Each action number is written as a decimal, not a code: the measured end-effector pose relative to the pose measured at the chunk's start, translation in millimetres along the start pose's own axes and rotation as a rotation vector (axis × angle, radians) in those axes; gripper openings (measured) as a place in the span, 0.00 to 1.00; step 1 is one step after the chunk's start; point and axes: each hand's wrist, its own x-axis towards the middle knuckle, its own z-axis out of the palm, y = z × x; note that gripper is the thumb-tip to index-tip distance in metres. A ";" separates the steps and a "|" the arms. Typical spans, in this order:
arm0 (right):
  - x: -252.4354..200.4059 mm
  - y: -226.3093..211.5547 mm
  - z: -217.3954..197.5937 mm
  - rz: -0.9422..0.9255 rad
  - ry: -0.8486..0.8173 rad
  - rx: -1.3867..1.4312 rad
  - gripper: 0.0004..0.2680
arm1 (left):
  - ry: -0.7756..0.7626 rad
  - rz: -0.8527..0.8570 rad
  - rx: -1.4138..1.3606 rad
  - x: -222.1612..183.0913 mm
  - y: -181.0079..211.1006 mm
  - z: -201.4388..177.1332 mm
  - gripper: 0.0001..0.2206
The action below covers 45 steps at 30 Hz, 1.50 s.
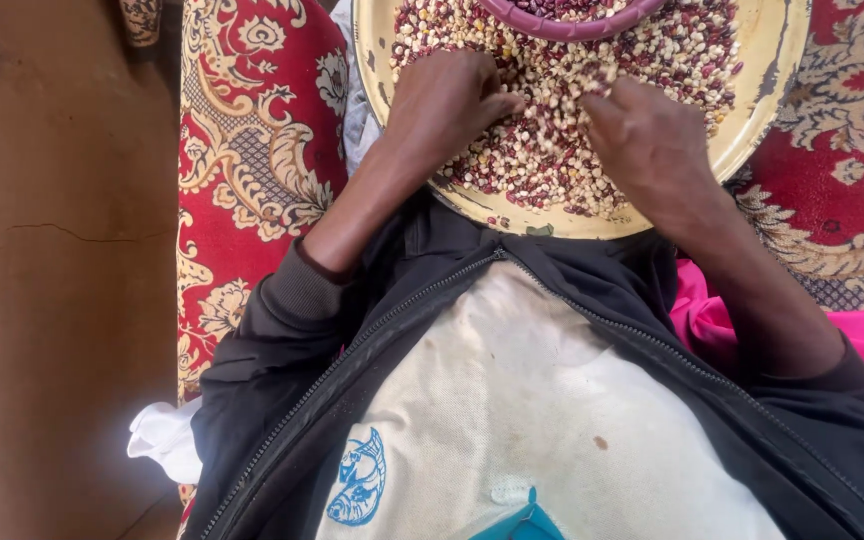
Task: Sorting seeds by hand from a large tray into a smaller bowl
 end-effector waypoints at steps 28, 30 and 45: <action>-0.4 -18.7 -36.3 -0.043 -0.034 0.318 0.03 | 0.168 0.083 0.175 -9.6 -19.2 -13.3 0.18; 1.3 -18.8 -30.1 -0.046 -0.038 0.282 0.05 | 0.115 0.130 0.129 -10.2 -7.3 -15.7 0.13; 2.4 -16.5 -28.3 -0.032 0.004 0.285 0.04 | 0.016 0.225 0.188 -20.2 -1.2 15.8 0.14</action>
